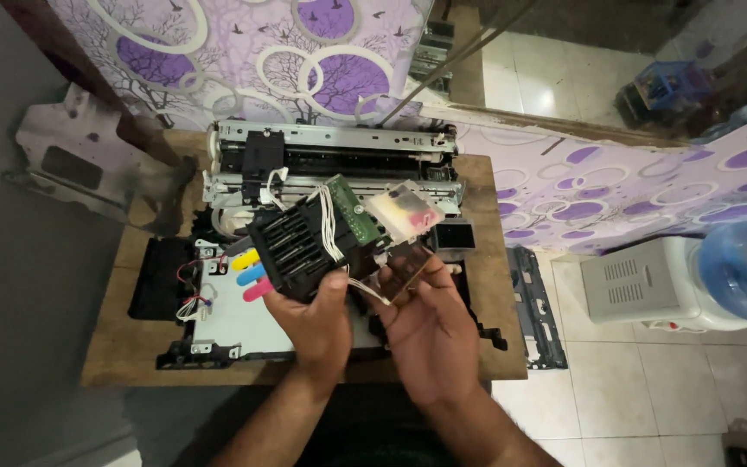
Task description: Disassembling an ink cartridge holder from a printer using a screwdriver and hands
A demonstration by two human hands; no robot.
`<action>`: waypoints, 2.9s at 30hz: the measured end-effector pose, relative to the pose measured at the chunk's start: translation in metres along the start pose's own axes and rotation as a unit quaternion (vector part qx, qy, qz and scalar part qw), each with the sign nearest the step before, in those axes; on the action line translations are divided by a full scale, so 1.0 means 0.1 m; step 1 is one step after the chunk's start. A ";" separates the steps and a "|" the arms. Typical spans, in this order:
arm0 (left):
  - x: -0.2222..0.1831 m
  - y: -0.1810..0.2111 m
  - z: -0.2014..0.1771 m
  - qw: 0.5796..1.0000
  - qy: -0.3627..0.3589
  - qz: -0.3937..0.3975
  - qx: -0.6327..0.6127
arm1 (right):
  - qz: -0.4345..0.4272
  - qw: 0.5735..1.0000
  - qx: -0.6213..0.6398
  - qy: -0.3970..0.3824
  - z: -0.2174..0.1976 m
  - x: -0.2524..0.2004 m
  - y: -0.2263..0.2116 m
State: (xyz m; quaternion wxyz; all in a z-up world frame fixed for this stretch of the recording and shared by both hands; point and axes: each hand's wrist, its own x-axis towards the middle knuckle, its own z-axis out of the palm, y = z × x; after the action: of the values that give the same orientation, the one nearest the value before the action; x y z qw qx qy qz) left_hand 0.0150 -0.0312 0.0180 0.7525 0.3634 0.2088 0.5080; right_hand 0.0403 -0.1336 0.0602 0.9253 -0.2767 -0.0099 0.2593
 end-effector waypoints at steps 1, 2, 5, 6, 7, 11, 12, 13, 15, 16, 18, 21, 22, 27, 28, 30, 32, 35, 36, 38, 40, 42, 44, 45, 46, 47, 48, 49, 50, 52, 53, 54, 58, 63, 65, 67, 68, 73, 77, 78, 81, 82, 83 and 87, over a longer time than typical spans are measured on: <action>0.00 0.02 0.02 1.000 0.001 0.000 0.000 | 0.000 1.000 -0.001 0.000 0.01 0.00 -0.02; 0.01 0.04 0.03 1.000 0.002 -0.005 -0.022 | 0.006 1.000 -0.006 -0.005 0.01 0.01 -0.03; 0.06 0.13 0.09 0.997 0.007 -0.032 -0.074 | 0.019 0.999 -0.030 -0.023 0.04 -0.01 -0.14; 0.08 0.17 0.11 0.993 0.013 -0.056 -0.104 | 0.025 0.998 -0.049 -0.036 0.05 -0.02 -0.19; 0.11 0.29 0.16 0.993 0.014 -0.053 -0.105 | 0.027 0.998 -0.050 -0.038 0.06 -0.04 -0.25; 0.18 0.39 0.14 0.975 0.103 -0.189 0.059 | 0.032 0.983 -0.155 0.098 0.27 -0.17 -0.54; 0.19 0.32 0.09 0.983 0.081 -0.165 0.024 | 0.020 0.959 -0.219 0.177 0.38 -0.21 -0.63; 0.19 0.31 0.07 0.982 0.085 -0.166 0.022 | 0.022 0.958 -0.223 0.178 0.20 -0.18 -0.70; 0.21 0.30 0.04 0.978 0.076 -0.190 0.035 | 0.004 0.946 -0.288 0.151 -0.15 -0.13 -0.86; 0.20 0.32 0.04 0.978 0.076 -0.189 0.034 | 0.004 0.945 -0.289 0.151 -0.14 -0.07 -0.91; 0.19 0.36 0.05 0.980 0.053 -0.191 0.002 | -0.012 0.922 -0.374 0.096 -0.10 0.04 -1.02; 0.14 0.11 -0.21 0.981 0.055 -0.138 -0.123 | -0.032 0.840 -0.542 0.027 -0.23 0.29 -1.03; 0.15 0.14 -0.18 0.981 0.057 -0.136 -0.123 | -0.031 0.840 -0.542 0.025 -0.12 0.32 -1.00; 0.25 0.28 -0.01 0.980 0.038 -0.112 -0.157 | 0.014 0.488 -0.866 -0.105 0.21 0.57 -0.80; 0.27 0.22 -0.08 0.980 0.038 -0.113 -0.157 | 0.014 0.488 -0.866 -0.104 0.19 0.61 -0.77; 0.29 0.09 -0.22 0.981 0.037 -0.116 -0.151 | -0.018 0.463 -0.870 -0.169 0.16 0.69 -0.71; 0.28 0.15 -0.18 0.980 0.030 -0.122 -0.155 | -0.009 0.445 -0.877 -0.181 0.21 0.68 -0.67; 0.33 0.03 -0.33 0.978 0.020 -0.129 -0.161 | -0.004 0.423 -0.887 -0.187 0.06 0.78 -0.64; 0.36 -0.04 -0.41 0.978 0.017 -0.130 -0.163 | -0.010 0.418 -0.890 -0.180 -0.04 0.83 -0.65; 0.32 0.26 -0.12 0.977 0.016 -0.127 -0.172 | -0.022 0.398 -0.896 -0.195 0.04 0.80 -0.63; 0.31 0.37 -0.01 0.976 0.014 -0.125 -0.180 | -0.034 0.379 -0.901 -0.208 0.01 0.81 -0.64; 0.32 0.29 -0.07 0.971 0.026 -0.139 -0.195 | -0.053 0.325 -0.927 -0.178 -0.11 0.85 -0.67; 0.31 0.26 -0.07 0.971 0.024 -0.137 -0.193 | -0.055 0.331 -0.925 -0.179 -0.16 0.84 -0.68; 0.31 0.25 -0.08 0.972 0.021 -0.133 -0.192 | -0.057 0.336 -0.922 -0.181 -0.17 0.84 -0.69; 0.31 0.27 -0.07 0.972 0.021 -0.132 -0.192 | -0.058 0.337 -0.922 -0.181 -0.05 0.82 -0.68; 0.32 0.29 -0.06 0.973 0.017 -0.127 -0.193 | -0.074 0.339 -0.918 -0.192 0.07 0.80 -0.67; 0.32 0.31 -0.05 0.973 0.012 -0.123 -0.194 | -0.089 0.342 -0.914 -0.201 0.19 0.77 -0.67; 0.31 0.29 -0.08 0.973 0.012 -0.123 -0.194 | -0.089 0.343 -0.913 -0.201 0.11 0.80 -0.69; 0.30 0.28 -0.11 0.973 0.022 -0.135 -0.186 | -0.073 0.428 -0.883 -0.180 0.03 0.81 -0.71; 0.32 0.19 -0.20 0.973 0.031 -0.147 -0.178 | -0.056 0.509 -0.844 -0.158 -0.04 0.80 -0.75; 0.35 0.13 -0.27 0.973 0.029 -0.147 -0.178 | -0.044 0.554 -0.817 -0.152 -0.02 0.77 -0.77; 0.38 0.06 -0.33 0.973 0.027 -0.147 -0.178 | -0.032 0.596 -0.788 -0.148 0.00 0.75 -0.78; 0.45 0.29 -0.18 0.979 0.029 -0.143 -0.140 | -0.038 0.561 -0.808 -0.175 0.26 0.49 -0.75; 0.63 0.62 0.10 0.962 0.026 -0.268 -0.037 | -0.072 0.399 -0.857 -0.318 0.54 0.17 -0.46; 0.66 0.49 0.04 0.964 0.041 -0.255 -0.065 | -0.136 0.365 -0.858 -0.334 0.41 0.18 -0.23; 0.69 0.43 -0.02 0.964 0.055 -0.242 -0.092 | -0.200 0.332 -0.854 -0.348 0.35 0.21 -0.04; 0.70 0.42 -0.04 0.963 0.054 -0.249 -0.090 | -0.224 0.312 -0.852 -0.356 0.34 0.23 0.02; 0.68 0.49 -0.03 0.958 0.063 -0.271 -0.069 | -0.098 0.274 -0.884 -0.366 0.48 0.31 -0.07; 0.61 0.49 -0.05 0.977 0.035 -0.177 -0.116 | -0.097 0.303 -0.912 -0.259 0.52 0.43 -0.30; 0.61 0.47 -0.04 0.977 0.034 -0.170 -0.128 | -0.066 0.284 -0.929 -0.228 0.56 0.46 -0.35; 0.57 0.40 -0.08 0.980 0.026 -0.169 -0.100 | -0.015 0.305 -0.919 -0.252 0.54 0.52 -0.41; 0.55 0.45 -0.05 0.980 0.028 -0.169 -0.100 | -0.014 0.303 -0.918 -0.254 0.61 0.52 -0.41; 0.54 0.50 -0.01 0.981 0.026 -0.161 -0.109 | 0.014 0.311 -0.913 -0.263 0.68 0.52 -0.41; 0.54 0.39 -0.09 0.982 -0.012 -0.130 -0.139 | 0.075 0.285 -0.913 -0.281 0.80 0.57 -0.35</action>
State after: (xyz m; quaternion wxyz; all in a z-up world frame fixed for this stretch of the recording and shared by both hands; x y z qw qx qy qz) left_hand 0.0065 0.0299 0.0453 0.8578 0.2313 0.1729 0.4252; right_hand 0.0929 -0.0902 0.1389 -0.0108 -0.8517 -0.4792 0.2119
